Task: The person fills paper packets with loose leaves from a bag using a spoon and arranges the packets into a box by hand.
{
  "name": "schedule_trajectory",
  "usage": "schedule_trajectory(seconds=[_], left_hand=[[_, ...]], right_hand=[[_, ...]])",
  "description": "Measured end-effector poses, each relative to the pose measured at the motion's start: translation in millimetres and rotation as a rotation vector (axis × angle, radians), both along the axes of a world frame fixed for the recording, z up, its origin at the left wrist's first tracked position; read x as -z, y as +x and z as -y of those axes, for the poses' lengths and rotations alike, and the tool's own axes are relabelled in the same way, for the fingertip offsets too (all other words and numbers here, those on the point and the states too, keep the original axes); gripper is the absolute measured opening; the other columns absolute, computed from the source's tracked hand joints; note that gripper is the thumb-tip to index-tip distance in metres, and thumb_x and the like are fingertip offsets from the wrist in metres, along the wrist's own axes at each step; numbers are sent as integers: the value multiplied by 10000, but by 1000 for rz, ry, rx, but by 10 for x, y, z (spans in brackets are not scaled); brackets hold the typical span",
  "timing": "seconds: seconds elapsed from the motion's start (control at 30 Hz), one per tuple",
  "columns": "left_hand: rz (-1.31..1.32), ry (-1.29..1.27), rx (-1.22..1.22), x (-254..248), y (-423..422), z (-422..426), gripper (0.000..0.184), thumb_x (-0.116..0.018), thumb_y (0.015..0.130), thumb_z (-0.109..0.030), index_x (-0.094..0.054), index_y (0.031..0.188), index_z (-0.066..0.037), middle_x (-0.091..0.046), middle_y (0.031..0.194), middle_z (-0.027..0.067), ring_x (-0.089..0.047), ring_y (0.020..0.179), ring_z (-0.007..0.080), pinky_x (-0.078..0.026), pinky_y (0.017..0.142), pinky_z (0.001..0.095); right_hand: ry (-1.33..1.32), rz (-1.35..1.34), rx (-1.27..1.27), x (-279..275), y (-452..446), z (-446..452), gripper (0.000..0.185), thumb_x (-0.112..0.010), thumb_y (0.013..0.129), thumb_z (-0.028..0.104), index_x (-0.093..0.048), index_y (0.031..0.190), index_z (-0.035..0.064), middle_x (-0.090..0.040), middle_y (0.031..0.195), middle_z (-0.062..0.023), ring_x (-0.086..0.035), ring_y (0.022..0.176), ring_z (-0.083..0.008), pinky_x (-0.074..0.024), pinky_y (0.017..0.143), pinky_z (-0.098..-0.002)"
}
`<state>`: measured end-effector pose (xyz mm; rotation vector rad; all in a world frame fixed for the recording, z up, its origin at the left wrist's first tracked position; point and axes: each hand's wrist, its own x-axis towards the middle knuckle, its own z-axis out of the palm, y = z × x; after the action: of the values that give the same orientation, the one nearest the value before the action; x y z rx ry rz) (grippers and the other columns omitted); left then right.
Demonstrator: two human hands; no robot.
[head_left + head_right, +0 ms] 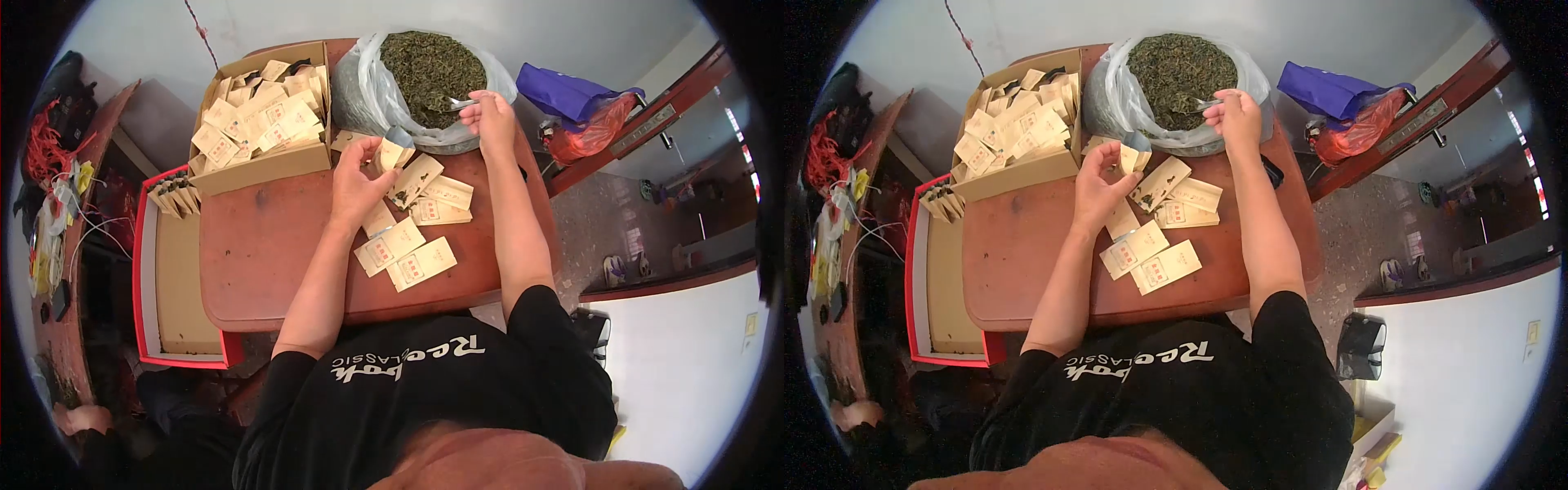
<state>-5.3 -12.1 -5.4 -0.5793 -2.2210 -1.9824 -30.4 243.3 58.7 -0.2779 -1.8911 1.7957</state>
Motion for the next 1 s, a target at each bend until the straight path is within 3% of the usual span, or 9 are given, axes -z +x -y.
schedule_trajectory(seconds=[0.33,0.63,0.83,0.93,0.97,1.0], left_hand=[[-51,-41,-23,45,-22,-16,525,-815,736,-56,-592,1210,-28,-629,1173,64,-591,1112,203,-473,985,332],[-49,-61,-25,36,-15,-21,524,-821,731,-68,-600,1203,-26,-625,1160,67,-594,1063,183,-479,952,324],[-66,-88,-43,32,-9,-13,534,-821,728,-68,-600,1213,-27,-622,1163,71,-601,1039,185,-485,938,321],[-40,-107,-35,-5,-6,-5,537,-821,727,-70,-599,1214,-25,-620,1167,78,-607,1048,192,-488,941,326],[-44,-108,-35,-8,2,-7,535,-821,726,-70,-600,1211,-24,-620,1165,81,-608,1053,196,-488,945,328],[-49,-110,-36,-12,10,-9,533,-821,725,-70,-600,1208,-23,-621,1162,84,-610,1058,199,-488,949,329]], right_hand=[[-209,44,-250,-232,346,127,210,-477,980,155,-590,1008,-20,-604,657,-67,-535,501,-114,-350,413,-216],[-121,129,-365,-256,417,303,196,-479,987,161,-598,1013,6,-615,667,-65,-532,505,-100,-357,425,-204],[250,90,-239,-350,488,513,223,-472,994,170,-636,994,20,-644,664,-63,-579,545,-102,-443,495,-244],[551,-63,-186,-376,585,688,225,-477,988,166,-646,989,18,-645,646,-87,-622,571,-138,-485,537,-298],[696,-62,-207,-381,627,695,169,-508,1005,130,-618,1033,4,-652,683,-60,-651,622,-143,-522,588,-278],[826,-123,-221,-380,678,731,152,-513,991,125,-608,1031,14,-656,722,-97,-657,658,-211,-521,603,-332]])
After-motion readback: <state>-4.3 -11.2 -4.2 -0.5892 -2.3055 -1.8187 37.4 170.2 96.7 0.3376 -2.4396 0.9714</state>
